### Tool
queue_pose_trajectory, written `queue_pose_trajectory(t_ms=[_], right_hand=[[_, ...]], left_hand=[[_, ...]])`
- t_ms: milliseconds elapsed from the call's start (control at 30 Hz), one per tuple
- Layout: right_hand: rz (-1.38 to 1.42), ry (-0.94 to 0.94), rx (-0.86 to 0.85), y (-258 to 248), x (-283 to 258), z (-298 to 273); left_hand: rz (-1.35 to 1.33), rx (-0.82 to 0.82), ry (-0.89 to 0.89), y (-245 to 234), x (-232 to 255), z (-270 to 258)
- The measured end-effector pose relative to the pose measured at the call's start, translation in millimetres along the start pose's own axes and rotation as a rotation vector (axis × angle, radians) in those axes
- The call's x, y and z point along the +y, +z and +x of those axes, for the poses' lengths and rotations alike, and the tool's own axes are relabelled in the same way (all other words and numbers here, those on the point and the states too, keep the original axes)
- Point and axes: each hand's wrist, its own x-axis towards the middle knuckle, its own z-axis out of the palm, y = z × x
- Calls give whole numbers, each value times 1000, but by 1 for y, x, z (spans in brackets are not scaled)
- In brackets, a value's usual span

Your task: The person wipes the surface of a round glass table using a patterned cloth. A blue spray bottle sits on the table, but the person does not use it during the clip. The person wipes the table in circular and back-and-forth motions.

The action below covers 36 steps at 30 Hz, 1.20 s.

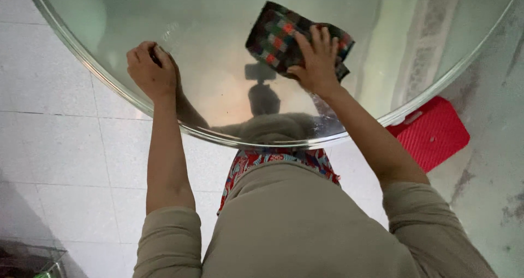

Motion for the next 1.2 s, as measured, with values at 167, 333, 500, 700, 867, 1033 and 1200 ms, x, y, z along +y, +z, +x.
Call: queue_pose_trajectory(t_ms=[167,333,500,700,867,1033,1200], right_hand=[[33,-185,67,-10,31,-24],[58,-105,-123,-54,72,-108],[14,6,-69,-51,65,-118],[46,-171,164,-14,-8,2],[-93,-88,167,26,-72,60],[-198,-243,232,24,-93,-30],[-59,-319,46,13,5,-154]], left_hand=[[-70,-19,-54,4,-8,-9],[-94,-7,-31,1,-4,-9],[-40,-9,-32,-4,7,0],[10,10,-58,-2,9,-1],[-9,-35,-61,4,-3,-6],[-54,22,19,1,-1,-4],[-73,-30,26,-4,-2,-5]])
